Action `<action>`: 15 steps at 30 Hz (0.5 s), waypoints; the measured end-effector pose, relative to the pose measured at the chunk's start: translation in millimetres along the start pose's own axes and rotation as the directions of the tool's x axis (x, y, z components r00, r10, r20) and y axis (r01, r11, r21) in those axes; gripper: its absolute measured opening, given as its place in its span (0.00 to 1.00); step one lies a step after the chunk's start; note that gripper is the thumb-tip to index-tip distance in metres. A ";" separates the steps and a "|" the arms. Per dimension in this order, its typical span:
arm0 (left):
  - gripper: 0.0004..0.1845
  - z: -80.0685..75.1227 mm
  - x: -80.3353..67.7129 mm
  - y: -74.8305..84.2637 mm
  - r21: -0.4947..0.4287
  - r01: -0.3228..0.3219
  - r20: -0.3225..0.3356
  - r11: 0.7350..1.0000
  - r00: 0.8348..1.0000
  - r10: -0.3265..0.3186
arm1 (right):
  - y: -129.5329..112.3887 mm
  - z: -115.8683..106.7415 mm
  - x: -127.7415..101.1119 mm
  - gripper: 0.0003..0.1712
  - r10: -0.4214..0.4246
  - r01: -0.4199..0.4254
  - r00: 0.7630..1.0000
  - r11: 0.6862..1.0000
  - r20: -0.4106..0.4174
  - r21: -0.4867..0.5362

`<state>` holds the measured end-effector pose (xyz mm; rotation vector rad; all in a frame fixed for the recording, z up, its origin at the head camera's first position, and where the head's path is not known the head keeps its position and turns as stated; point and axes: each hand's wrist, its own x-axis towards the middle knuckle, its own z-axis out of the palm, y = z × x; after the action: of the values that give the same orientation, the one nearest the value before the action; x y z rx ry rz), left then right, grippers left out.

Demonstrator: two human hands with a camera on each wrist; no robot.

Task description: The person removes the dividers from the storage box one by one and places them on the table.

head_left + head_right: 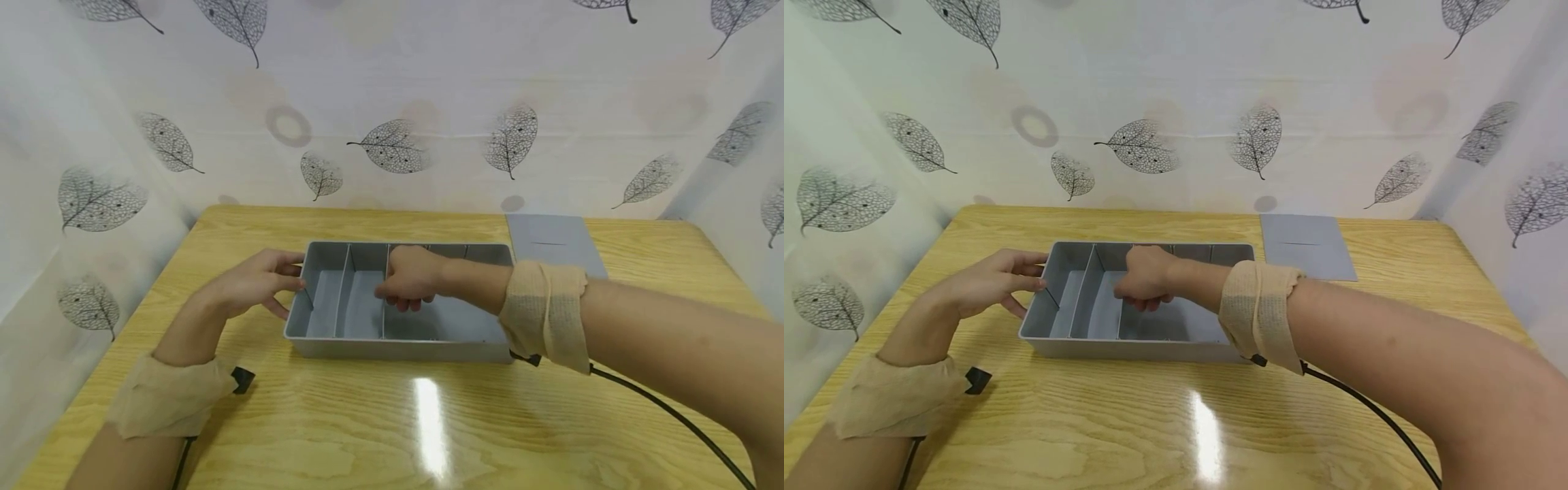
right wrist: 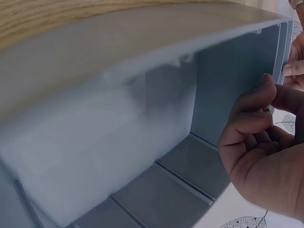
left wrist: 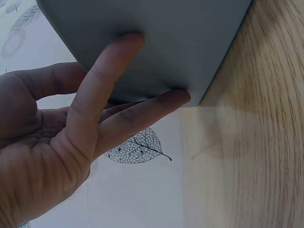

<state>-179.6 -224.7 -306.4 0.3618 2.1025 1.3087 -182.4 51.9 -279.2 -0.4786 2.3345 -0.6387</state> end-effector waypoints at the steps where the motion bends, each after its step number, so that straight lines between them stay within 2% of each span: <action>1: 0.31 0.3 0.1 0.0 -0.002 0.000 0.000 1.000 1.000 0.000 | 0.6 1.3 0.6 0.20 0.005 -0.006 1.000 1.000 0.006 0.017; 8: 0.31 0.7 -0.5 1.3 -0.003 -0.018 0.004 1.000 1.000 0.018 | 2.5 8.3 3.3 0.22 0.036 -0.036 0.999 0.999 -0.003 0.019; 15: 0.31 0.9 0.4 0.3 0.007 -0.002 -0.001 1.000 1.000 0.002 | 3.2 14.2 5.5 0.25 0.048 -0.048 0.999 0.999 0.000 0.011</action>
<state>-179.4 -223.7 -306.6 0.3666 2.1085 1.3039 -177.1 47.3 -293.1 -0.4165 2.3344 -0.6290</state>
